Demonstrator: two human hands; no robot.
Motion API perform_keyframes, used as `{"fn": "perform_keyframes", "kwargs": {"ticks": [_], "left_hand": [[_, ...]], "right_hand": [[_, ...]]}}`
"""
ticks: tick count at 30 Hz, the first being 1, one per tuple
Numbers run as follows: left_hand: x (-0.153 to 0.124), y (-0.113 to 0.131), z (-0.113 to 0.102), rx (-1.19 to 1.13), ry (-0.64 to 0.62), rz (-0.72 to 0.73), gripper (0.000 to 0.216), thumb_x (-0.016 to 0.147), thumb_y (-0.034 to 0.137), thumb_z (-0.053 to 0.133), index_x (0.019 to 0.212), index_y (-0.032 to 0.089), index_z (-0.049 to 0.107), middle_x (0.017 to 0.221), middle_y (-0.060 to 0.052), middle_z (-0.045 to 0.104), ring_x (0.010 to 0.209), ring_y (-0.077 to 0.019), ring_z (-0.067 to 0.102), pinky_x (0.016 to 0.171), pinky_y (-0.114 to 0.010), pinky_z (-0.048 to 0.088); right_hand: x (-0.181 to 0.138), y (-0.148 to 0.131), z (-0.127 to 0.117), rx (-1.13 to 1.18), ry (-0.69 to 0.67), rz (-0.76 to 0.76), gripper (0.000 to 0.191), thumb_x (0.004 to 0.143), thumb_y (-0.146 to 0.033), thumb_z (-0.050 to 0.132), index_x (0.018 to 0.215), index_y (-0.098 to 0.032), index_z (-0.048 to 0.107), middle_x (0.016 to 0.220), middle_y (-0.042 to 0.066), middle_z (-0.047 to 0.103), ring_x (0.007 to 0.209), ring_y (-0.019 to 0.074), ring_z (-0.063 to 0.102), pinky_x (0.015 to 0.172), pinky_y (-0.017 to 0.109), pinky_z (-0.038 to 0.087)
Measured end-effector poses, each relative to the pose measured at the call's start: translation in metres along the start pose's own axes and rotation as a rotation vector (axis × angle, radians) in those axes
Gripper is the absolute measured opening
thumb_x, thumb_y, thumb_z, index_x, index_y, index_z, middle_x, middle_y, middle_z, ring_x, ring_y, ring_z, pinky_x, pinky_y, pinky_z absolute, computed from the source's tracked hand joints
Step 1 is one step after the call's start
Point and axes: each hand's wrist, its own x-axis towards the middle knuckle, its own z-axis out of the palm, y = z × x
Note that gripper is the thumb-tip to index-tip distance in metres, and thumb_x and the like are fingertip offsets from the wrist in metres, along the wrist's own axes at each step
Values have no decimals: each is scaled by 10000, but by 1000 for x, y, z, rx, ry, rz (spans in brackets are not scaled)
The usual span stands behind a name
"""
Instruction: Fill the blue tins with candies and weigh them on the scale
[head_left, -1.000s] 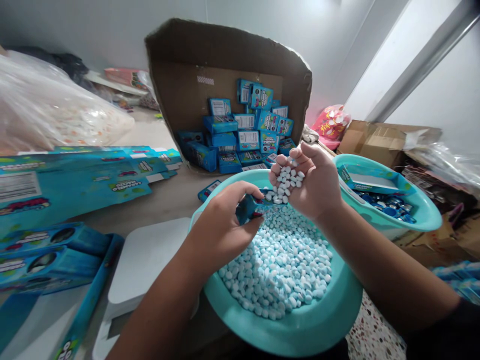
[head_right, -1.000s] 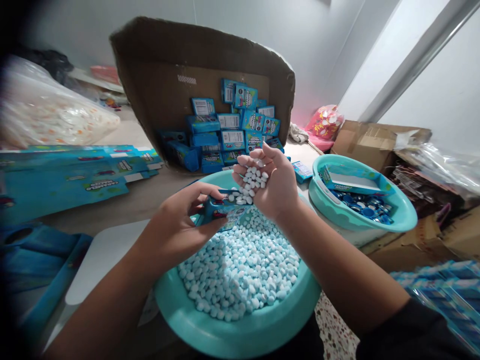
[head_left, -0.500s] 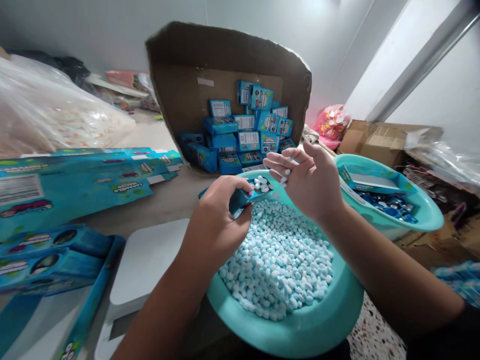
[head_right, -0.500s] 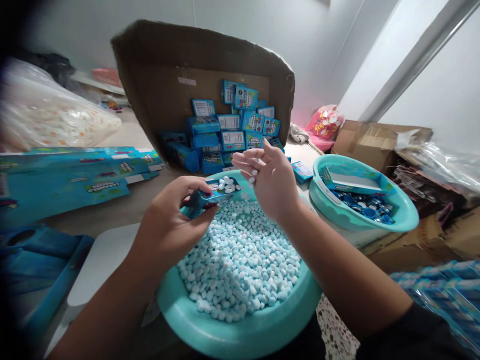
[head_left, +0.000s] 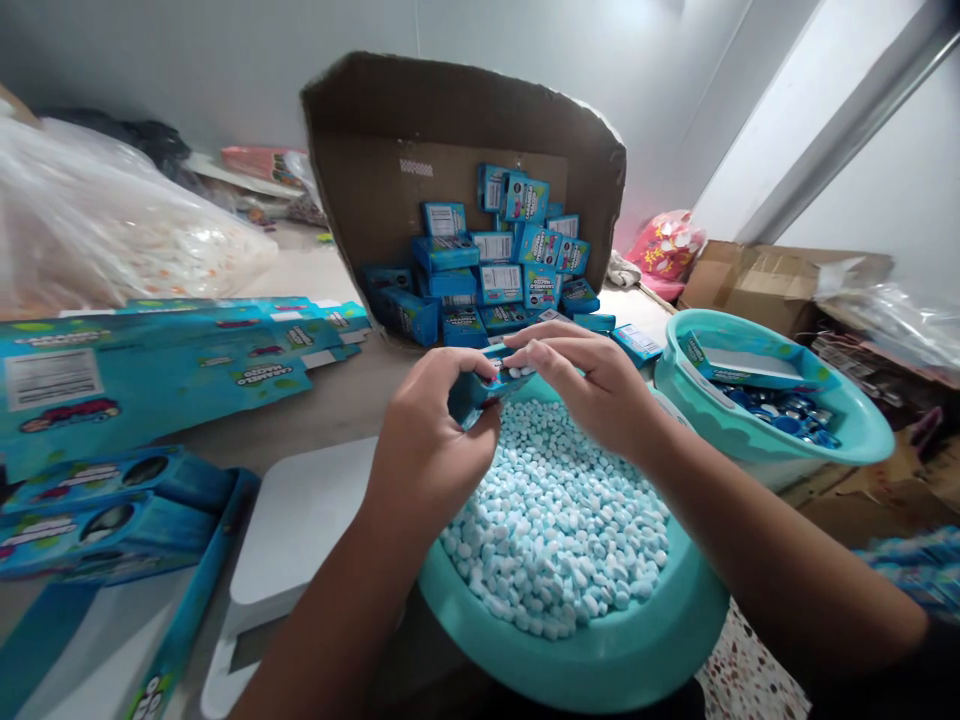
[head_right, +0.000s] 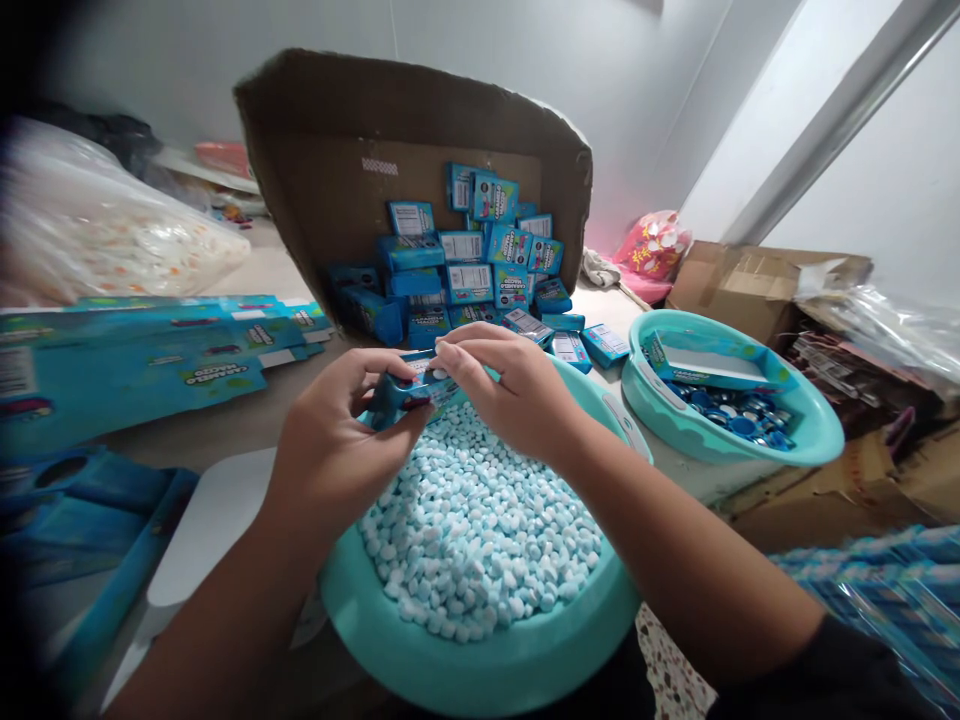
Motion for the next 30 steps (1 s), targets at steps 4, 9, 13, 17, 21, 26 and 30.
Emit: {"fn": "perform_keyframes", "kwargs": {"ticks": [4, 9, 13, 17, 21, 26, 30], "left_hand": [[-1, 0, 0, -3, 7, -78, 281, 782, 114, 716, 1005, 256, 622, 1008, 1, 701, 856, -190, 679, 852, -366, 559], [0, 1, 0, 9, 22, -72, 285, 771, 113, 725, 1002, 248, 624, 1033, -8, 696, 860, -194, 673, 867, -376, 556], [0, 1, 0, 6, 22, -63, 284, 773, 107, 719, 1001, 246, 622, 1025, -12, 690, 857, -193, 667, 865, -377, 560], [0, 0, 0, -6, 7, -30, 266, 788, 109, 705, 997, 251, 621, 1018, -8, 685, 866, -189, 665, 858, -365, 561], [-1, -1, 0, -5, 17, -31, 269, 793, 117, 707, 1005, 257, 618, 1021, -5, 684, 877, -190, 663, 866, -367, 557], [0, 0, 0, 5, 17, -40, 267, 786, 118, 714, 996, 256, 623, 991, -1, 680, 853, -187, 658, 857, -365, 558], [0, 0, 0, -6, 12, -35, 276, 781, 114, 715, 997, 255, 616, 1032, -2, 684, 863, -184, 664, 861, -362, 559]], "right_hand": [[-1, -2, -1, -11, 70, -10, 409, 1044, -442, 453, 828, -220, 721, 874, 48, 700, 882, 180, 650, 813, 345, 489], [-2, -2, -1, -29, 232, 8, 442, 1051, -410, 447, 703, -214, 636, 725, 14, 620, 718, 146, 568, 713, 331, 431], [0, 1, -1, -37, 224, -9, 376, 1045, -402, 460, 777, -221, 651, 811, 26, 609, 818, 162, 580, 748, 330, 442], [1, 4, 0, -57, 108, -25, 349, 1052, -421, 437, 894, -227, 679, 925, 54, 632, 973, 190, 592, 875, 354, 459], [1, 7, 2, -83, 5, -8, 313, 1033, -434, 486, 998, -220, 711, 1033, 85, 649, 1036, 201, 601, 922, 358, 467], [1, 6, 2, -107, 18, -34, 394, 1035, -432, 484, 799, -205, 703, 973, 82, 674, 964, 192, 620, 858, 347, 473], [0, 2, 1, -37, 97, 10, 426, 1045, -439, 456, 750, -216, 667, 822, 40, 689, 818, 167, 627, 782, 338, 465]]}}
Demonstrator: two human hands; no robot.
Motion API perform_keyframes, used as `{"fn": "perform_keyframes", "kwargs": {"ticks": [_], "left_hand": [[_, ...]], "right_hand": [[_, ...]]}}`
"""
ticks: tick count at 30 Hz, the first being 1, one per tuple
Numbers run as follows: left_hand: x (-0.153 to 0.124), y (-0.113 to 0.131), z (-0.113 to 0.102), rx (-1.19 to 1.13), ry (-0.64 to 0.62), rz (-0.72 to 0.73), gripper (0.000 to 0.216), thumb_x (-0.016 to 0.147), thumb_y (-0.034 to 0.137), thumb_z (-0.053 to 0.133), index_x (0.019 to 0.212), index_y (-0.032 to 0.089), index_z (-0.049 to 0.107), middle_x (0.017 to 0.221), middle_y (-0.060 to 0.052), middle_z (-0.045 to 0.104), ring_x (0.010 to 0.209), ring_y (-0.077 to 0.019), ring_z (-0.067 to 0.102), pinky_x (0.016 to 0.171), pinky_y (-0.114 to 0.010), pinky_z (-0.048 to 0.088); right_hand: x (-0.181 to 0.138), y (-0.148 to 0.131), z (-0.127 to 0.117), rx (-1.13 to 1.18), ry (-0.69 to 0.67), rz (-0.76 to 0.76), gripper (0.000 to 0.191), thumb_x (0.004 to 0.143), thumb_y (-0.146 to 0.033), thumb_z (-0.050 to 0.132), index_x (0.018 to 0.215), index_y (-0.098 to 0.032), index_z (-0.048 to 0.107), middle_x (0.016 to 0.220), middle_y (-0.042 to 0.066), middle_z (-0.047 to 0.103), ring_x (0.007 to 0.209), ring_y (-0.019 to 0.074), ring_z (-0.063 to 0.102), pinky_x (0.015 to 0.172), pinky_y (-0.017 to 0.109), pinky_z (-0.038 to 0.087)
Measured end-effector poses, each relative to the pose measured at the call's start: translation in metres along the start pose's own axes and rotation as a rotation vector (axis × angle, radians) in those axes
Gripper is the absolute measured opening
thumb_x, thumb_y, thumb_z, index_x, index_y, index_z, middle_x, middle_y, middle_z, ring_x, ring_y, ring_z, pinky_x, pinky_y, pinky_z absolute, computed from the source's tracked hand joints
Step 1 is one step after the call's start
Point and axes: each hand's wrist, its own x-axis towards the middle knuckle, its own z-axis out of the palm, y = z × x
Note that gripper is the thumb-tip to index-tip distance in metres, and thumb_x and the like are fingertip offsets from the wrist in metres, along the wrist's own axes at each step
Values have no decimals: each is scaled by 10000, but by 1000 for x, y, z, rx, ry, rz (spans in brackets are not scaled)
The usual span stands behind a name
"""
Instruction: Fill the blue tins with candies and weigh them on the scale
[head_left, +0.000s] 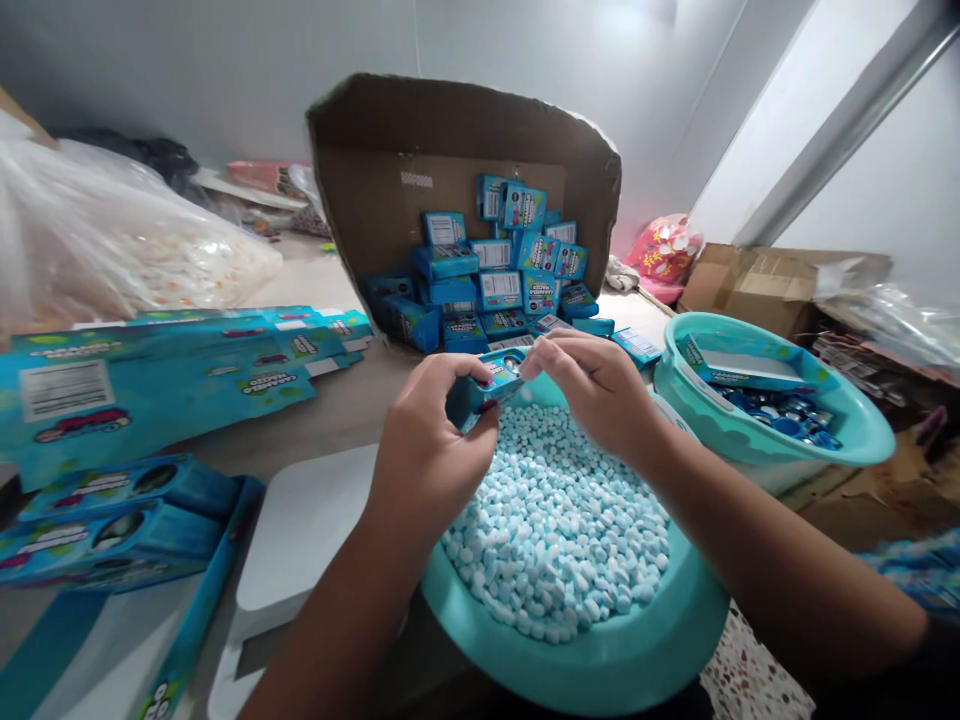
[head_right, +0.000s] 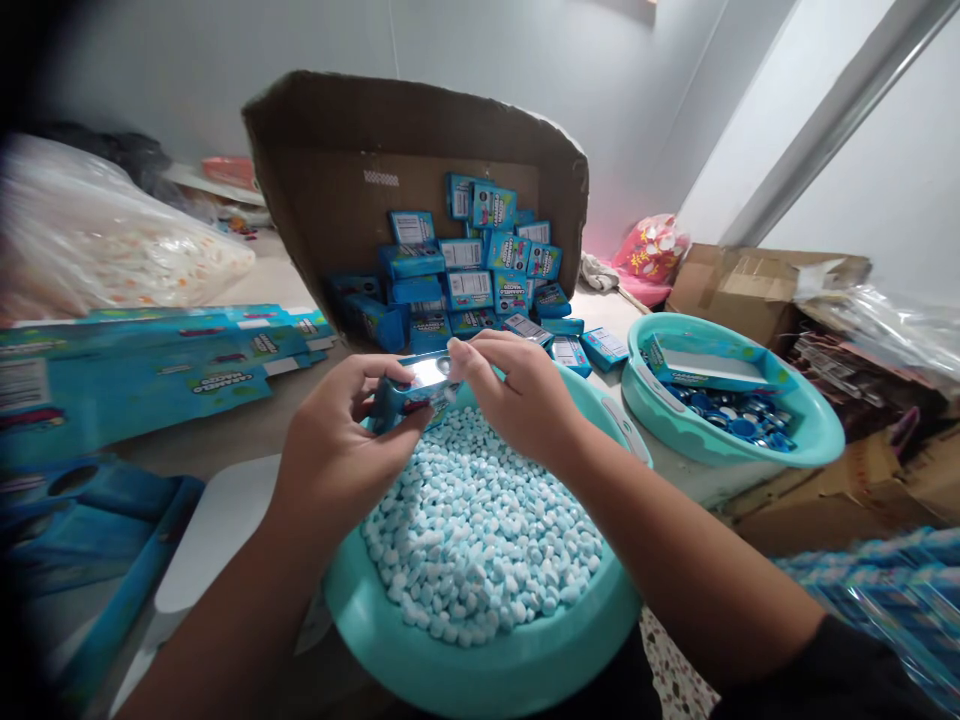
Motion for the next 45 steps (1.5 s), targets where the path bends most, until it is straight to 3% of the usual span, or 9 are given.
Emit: {"fn": "perform_keyframes", "kwargs": {"ticks": [6, 13, 16, 21, 27, 32, 35, 39, 45], "left_hand": [[1, -1, -1, 5, 7, 19, 269, 780, 113, 702, 998, 244, 614, 1075, -22, 686, 907, -199, 675, 880, -380, 567], [-1, -3, 3, -27, 31, 0, 266, 789, 148, 715, 1014, 246, 613, 1096, -25, 686, 927, -204, 688, 848, -363, 572], [-1, 2, 1, -77, 75, -29, 292, 798, 177, 735, 1039, 248, 586, 1092, -22, 665, 932, -199, 684, 799, -338, 572], [3, 8, -54, -10, 291, 18, 376, 759, 177, 797, 1042, 249, 560, 1110, -11, 622, 988, -197, 654, 836, -337, 566], [-31, -25, -127, -338, 210, -346, 485, 808, 232, 772, 1214, 286, 513, 928, 45, 657, 845, -161, 675, 732, -277, 605], [-62, -63, -113, -423, 177, -435, 905, 839, 391, 742, 1554, 298, 196, 1033, -37, 708, 981, -215, 709, 838, -367, 623], [-63, -78, -107, -390, 173, -434, 990, 749, 339, 820, 1557, 274, 250, 1033, -50, 709, 972, -212, 704, 856, -349, 607], [-64, -87, -111, -404, 167, -518, 860, 736, 253, 797, 1497, 283, 397, 1021, -49, 714, 991, -223, 699, 872, -353, 590], [-71, -85, -112, -545, 483, -293, 493, 740, 177, 679, 1215, 246, 566, 1311, -102, 655, 1304, -261, 564, 1060, -418, 498]], "right_hand": [[0, 0, -1, -14, 107, 38, 404, 1041, -439, 461, 762, -220, 654, 793, 25, 653, 787, 162, 603, 760, 334, 443], [-1, 10, 2, -9, -130, 96, 426, 1046, -511, 400, 940, -233, 705, 1025, 71, 656, 1052, 214, 580, 930, 374, 441], [-2, 7, 5, 161, -69, 148, 408, 1041, -541, 389, 1082, -269, 691, 1152, 59, 656, 1093, 208, 592, 956, 369, 443], [0, 14, 13, 391, 128, 207, 384, 1000, -574, 466, 1162, -285, 661, 1115, 41, 678, 986, 208, 646, 886, 362, 483], [-6, 28, 43, 264, -240, 307, 433, 989, -589, 472, 1055, -241, 720, 1023, 58, 721, 974, 251, 654, 874, 383, 483], [-10, 24, 54, 75, -403, 290, 395, 1004, -505, 456, 1066, -205, 705, 1054, 85, 708, 984, 256, 646, 860, 389, 483], [5, 28, 51, -191, -401, 141, 297, 972, -407, 510, 1003, -187, 706, 1072, 105, 677, 988, 250, 630, 870, 378, 482], [50, 37, 54, -422, -393, 152, 277, 983, -340, 475, 1030, -198, 708, 1159, 92, 658, 1072, 230, 619, 924, 336, 468], [113, 40, 98, -557, -759, 383, 521, 768, -492, 773, 1197, -206, 697, 1188, 85, 705, 1033, 282, 669, 841, 341, 524]]}}
